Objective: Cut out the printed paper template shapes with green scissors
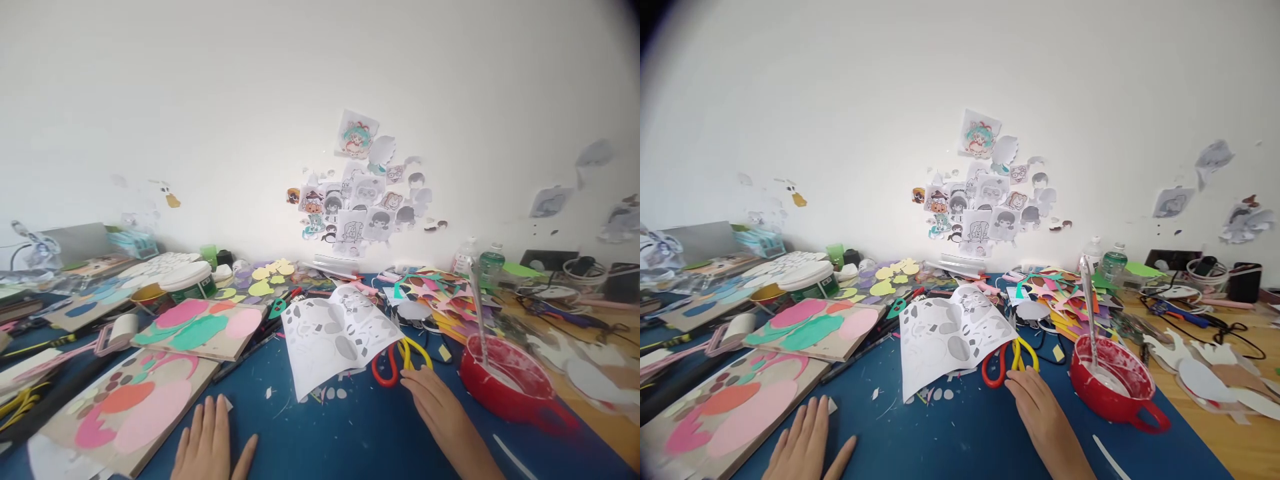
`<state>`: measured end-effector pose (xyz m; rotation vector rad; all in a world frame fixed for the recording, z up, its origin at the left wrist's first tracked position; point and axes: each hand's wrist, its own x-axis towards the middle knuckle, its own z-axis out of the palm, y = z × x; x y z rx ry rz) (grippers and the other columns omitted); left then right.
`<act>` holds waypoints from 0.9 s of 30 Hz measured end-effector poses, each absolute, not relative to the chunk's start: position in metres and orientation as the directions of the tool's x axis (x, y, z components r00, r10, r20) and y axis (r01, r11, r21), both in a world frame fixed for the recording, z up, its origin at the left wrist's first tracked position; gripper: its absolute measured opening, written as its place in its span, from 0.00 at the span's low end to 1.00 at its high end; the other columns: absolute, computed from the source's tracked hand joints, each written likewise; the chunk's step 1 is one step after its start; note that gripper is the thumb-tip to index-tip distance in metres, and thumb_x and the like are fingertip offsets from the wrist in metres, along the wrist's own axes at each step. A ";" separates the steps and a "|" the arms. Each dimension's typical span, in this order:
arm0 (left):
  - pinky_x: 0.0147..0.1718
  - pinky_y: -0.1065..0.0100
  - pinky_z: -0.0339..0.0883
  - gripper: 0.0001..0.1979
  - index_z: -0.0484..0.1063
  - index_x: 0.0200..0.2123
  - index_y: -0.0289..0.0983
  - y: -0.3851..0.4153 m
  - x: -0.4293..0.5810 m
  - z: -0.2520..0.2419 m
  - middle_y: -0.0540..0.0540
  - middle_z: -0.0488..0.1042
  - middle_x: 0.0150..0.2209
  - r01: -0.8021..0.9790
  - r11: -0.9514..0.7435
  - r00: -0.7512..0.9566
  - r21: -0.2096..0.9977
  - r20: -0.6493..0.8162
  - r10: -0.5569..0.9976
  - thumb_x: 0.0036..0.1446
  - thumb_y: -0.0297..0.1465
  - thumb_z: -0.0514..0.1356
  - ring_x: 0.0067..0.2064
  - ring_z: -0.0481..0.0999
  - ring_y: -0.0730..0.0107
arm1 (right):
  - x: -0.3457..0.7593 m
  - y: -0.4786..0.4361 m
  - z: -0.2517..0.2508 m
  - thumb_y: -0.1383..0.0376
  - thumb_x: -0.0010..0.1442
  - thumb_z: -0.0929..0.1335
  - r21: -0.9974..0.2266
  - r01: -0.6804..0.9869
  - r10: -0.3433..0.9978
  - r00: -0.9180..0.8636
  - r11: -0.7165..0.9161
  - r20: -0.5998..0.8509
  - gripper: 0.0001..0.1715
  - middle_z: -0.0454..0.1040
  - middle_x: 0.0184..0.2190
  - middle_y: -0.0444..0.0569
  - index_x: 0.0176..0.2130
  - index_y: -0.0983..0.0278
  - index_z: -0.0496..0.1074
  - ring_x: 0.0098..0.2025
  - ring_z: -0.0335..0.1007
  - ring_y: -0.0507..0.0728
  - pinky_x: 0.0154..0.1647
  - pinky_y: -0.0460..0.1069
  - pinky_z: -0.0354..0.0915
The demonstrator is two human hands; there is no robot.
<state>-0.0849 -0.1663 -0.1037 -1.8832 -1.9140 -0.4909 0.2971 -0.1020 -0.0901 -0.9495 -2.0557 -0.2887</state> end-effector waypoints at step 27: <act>0.56 0.53 0.46 0.36 0.39 0.60 0.26 -0.123 0.008 -0.070 0.34 0.38 0.62 0.920 -0.045 -0.040 0.390 0.207 0.978 0.56 0.45 0.40 0.61 0.37 0.56 | 0.294 -0.105 -0.080 0.72 0.58 0.57 0.006 0.776 0.526 -0.434 0.631 0.731 0.17 0.73 0.39 0.50 0.43 0.62 0.69 0.41 0.70 0.58 0.41 0.53 0.70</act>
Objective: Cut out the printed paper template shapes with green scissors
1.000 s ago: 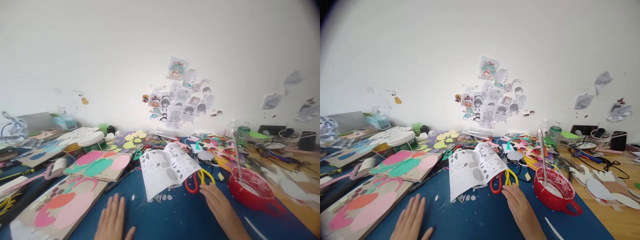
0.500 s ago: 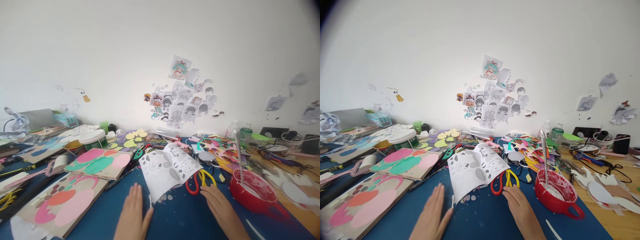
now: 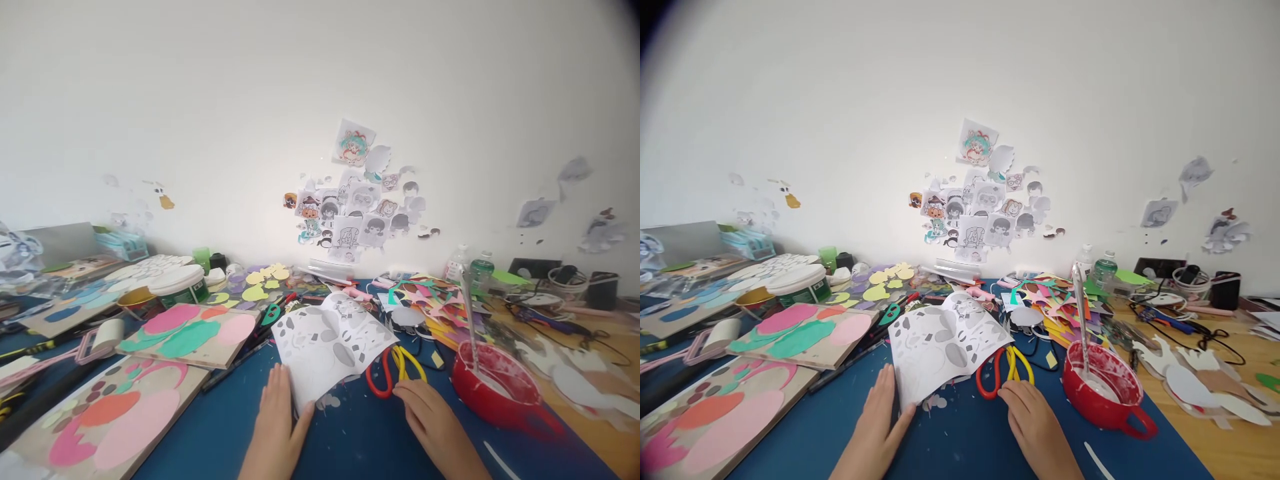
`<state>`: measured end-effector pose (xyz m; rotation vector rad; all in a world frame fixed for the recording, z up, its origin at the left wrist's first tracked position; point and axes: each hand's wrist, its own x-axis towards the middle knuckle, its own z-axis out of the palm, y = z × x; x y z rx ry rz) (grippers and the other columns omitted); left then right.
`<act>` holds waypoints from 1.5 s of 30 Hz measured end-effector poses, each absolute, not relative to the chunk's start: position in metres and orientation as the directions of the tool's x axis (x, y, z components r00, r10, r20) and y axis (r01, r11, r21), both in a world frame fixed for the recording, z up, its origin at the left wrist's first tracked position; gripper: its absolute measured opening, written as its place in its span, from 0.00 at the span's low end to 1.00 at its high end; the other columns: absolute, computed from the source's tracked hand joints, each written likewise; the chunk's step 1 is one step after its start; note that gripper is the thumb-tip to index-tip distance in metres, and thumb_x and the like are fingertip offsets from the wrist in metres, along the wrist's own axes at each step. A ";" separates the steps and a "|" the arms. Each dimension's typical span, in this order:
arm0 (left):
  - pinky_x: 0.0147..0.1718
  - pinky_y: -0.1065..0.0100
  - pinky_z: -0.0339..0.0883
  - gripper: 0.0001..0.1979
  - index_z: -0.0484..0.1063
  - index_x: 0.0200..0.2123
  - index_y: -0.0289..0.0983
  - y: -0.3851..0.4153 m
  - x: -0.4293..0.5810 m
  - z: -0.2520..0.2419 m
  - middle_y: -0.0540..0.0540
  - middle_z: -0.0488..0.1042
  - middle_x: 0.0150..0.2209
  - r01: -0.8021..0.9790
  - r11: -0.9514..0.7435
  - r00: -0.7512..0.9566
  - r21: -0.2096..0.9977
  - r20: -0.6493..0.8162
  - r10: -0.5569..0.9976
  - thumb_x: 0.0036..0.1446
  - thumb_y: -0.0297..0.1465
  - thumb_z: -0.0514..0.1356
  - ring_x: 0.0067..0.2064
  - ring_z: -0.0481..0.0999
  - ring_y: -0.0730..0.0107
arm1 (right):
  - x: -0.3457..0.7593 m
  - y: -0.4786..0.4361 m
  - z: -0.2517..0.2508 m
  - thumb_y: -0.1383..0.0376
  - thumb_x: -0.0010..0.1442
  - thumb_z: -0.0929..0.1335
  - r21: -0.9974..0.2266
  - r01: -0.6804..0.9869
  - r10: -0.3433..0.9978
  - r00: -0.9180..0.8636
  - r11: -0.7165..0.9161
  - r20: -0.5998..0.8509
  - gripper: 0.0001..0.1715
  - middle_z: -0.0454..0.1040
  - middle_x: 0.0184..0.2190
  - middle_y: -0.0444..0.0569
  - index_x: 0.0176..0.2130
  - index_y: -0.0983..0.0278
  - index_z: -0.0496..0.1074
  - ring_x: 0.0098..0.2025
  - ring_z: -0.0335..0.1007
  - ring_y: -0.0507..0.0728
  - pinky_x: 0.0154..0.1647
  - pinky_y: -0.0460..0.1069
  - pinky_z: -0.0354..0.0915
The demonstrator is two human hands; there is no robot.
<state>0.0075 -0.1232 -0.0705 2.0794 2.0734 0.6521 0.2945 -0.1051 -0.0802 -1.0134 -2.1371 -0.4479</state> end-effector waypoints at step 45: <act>0.25 0.70 0.53 0.04 0.66 0.24 0.36 0.029 0.012 -0.021 0.46 0.70 0.27 0.808 -0.104 -0.051 0.581 0.244 0.968 0.47 0.30 0.53 0.31 0.69 0.65 | 0.273 0.031 -0.021 0.67 0.50 0.59 -0.366 0.921 0.780 0.134 0.129 0.611 0.15 0.72 0.37 0.54 0.37 0.68 0.68 0.40 0.64 0.61 0.42 0.52 0.58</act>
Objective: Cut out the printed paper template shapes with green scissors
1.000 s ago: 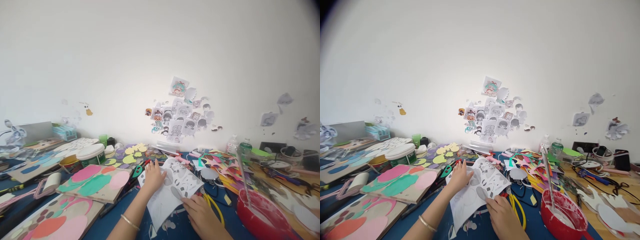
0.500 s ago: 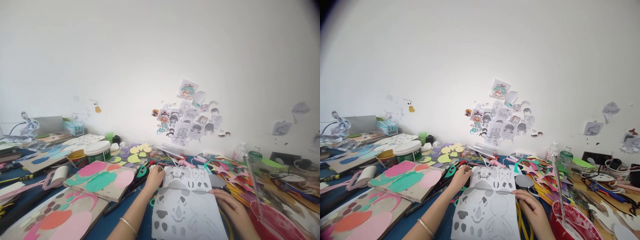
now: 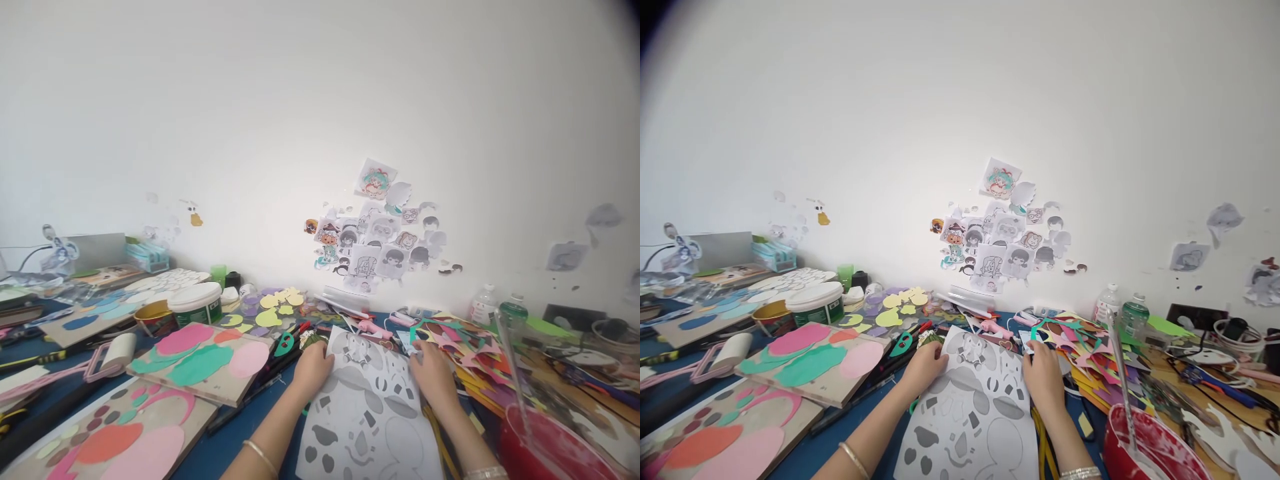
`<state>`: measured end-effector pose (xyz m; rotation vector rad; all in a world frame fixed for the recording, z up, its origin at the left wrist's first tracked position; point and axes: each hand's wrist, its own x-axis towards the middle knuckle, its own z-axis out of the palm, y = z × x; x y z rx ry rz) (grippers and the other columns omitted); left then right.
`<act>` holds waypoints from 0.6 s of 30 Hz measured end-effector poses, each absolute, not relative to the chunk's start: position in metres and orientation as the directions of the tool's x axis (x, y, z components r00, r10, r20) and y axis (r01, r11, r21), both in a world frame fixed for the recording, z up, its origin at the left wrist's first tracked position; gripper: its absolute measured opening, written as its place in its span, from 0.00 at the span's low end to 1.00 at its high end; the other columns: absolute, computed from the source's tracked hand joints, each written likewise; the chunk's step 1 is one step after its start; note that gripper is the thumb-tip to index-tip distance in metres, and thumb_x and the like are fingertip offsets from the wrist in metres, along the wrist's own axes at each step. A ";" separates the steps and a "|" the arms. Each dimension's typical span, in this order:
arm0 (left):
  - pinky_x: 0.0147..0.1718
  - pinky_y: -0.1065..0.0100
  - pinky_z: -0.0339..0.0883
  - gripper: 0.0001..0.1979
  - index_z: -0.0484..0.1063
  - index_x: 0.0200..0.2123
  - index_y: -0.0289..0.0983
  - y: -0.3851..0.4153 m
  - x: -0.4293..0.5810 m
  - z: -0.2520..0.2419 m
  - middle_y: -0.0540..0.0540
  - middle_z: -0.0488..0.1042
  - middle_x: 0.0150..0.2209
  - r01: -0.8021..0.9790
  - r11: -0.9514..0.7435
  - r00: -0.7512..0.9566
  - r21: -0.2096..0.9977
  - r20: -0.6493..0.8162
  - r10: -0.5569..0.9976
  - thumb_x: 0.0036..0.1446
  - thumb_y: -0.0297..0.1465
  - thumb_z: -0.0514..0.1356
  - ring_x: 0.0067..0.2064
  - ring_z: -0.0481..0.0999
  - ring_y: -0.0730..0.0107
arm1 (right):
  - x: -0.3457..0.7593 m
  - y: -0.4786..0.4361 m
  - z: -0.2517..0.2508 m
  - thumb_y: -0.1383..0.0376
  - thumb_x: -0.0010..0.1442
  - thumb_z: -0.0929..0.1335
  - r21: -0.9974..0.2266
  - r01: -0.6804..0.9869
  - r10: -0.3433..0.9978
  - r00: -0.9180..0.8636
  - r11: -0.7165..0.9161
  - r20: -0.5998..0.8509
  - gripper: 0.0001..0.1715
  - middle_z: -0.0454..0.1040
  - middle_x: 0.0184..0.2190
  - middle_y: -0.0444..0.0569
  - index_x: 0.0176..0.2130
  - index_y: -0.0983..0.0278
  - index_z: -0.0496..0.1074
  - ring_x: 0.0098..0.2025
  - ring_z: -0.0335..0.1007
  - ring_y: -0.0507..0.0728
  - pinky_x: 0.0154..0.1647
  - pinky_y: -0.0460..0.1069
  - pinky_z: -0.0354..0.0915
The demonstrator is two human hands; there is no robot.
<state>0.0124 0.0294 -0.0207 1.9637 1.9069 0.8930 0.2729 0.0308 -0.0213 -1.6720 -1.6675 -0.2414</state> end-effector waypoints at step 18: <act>0.26 0.74 0.55 0.06 0.61 0.26 0.38 0.028 0.023 -0.022 0.52 0.65 0.22 0.699 -0.251 -0.058 0.669 0.404 0.913 0.53 0.29 0.48 0.26 0.65 0.73 | 0.269 0.030 -0.048 0.56 0.54 0.57 -0.498 0.864 0.834 0.220 0.074 0.506 0.22 0.71 0.33 0.52 0.43 0.67 0.65 0.38 0.66 0.61 0.36 0.51 0.59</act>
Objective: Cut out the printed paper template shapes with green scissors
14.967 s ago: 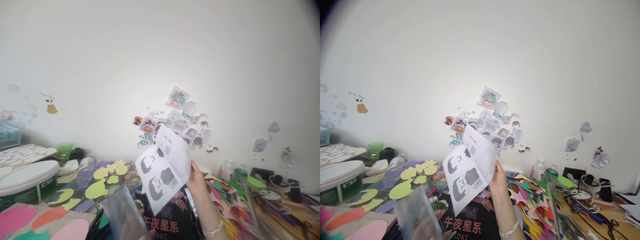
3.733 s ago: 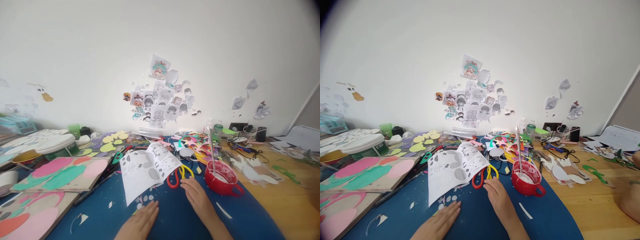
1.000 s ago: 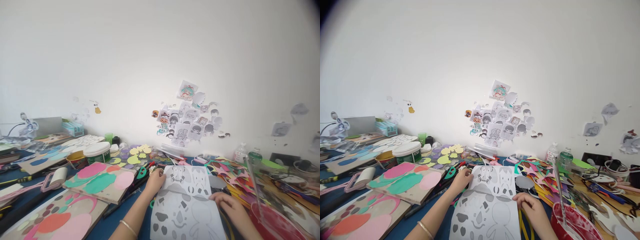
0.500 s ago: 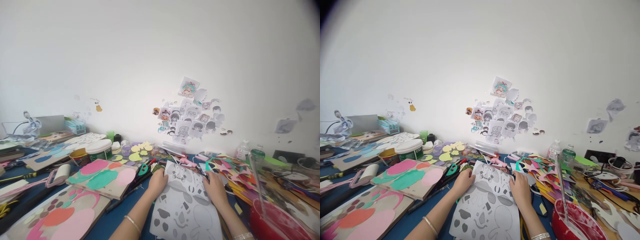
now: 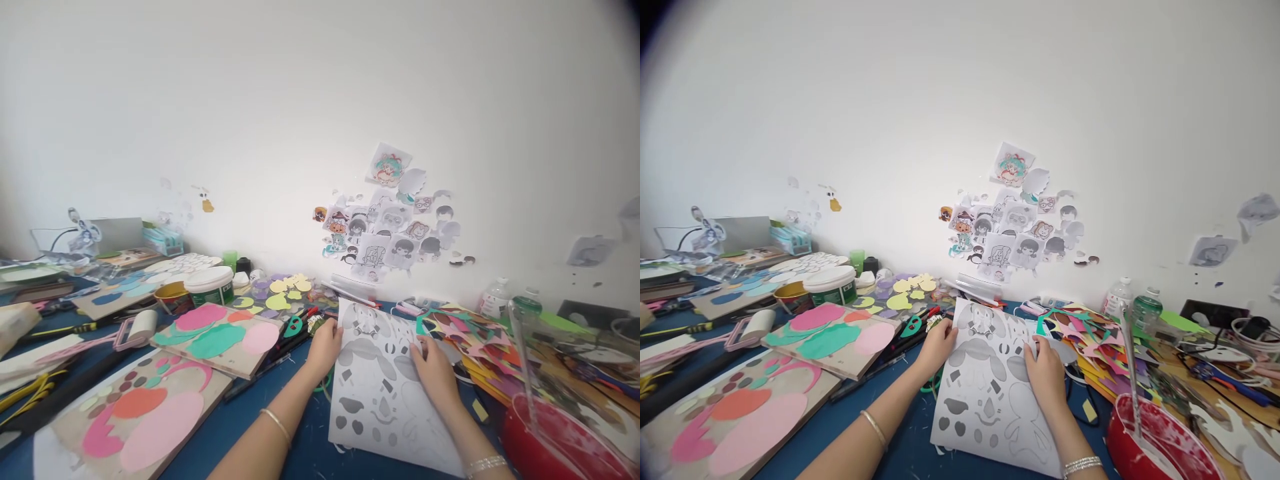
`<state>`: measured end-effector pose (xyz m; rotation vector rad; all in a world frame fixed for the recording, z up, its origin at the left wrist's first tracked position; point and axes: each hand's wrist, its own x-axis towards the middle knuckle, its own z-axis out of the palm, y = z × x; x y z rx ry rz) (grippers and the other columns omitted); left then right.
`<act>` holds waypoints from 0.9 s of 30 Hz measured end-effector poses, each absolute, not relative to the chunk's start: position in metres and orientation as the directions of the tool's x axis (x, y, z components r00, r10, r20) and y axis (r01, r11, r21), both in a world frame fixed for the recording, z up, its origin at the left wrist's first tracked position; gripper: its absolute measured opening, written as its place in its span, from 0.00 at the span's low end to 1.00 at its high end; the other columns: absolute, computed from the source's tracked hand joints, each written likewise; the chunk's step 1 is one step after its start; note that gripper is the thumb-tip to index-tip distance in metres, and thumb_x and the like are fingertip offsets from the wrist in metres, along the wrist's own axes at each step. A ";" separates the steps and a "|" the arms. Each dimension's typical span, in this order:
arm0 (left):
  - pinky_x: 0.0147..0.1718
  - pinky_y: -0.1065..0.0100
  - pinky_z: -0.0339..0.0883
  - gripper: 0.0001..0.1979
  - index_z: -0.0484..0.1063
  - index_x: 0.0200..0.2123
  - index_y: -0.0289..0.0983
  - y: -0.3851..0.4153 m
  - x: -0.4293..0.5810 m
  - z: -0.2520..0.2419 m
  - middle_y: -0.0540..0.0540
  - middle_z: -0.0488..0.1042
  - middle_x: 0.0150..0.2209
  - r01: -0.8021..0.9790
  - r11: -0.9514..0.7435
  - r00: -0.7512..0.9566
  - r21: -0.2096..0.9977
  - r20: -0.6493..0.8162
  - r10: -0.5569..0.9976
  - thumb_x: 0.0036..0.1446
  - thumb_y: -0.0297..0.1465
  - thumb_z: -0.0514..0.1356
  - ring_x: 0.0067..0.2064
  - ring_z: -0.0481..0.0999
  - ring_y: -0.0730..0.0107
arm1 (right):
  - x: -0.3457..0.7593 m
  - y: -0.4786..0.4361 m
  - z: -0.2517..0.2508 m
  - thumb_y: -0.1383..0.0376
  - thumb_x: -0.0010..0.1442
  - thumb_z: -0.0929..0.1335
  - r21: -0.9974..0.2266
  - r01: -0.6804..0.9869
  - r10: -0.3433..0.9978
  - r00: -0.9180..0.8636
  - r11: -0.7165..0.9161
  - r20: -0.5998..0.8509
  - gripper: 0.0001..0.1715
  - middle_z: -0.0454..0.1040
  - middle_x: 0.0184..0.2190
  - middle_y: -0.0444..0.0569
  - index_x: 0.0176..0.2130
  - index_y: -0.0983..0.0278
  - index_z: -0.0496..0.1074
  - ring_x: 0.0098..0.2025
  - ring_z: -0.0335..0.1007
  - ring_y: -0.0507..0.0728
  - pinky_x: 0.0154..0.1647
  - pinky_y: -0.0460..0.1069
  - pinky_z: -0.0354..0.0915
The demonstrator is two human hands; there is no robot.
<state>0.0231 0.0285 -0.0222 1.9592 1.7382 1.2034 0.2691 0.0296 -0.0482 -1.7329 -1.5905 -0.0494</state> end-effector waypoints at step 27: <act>0.24 0.73 0.55 0.09 0.60 0.27 0.37 0.030 0.024 -0.021 0.54 0.61 0.19 0.559 -0.293 -0.124 0.775 0.428 0.895 0.55 0.34 0.46 0.24 0.63 0.73 | 0.258 0.024 -0.042 0.55 0.49 0.61 -0.754 0.619 0.786 0.344 0.221 0.513 0.27 0.66 0.26 0.47 0.44 0.69 0.61 0.29 0.64 0.57 0.31 0.49 0.59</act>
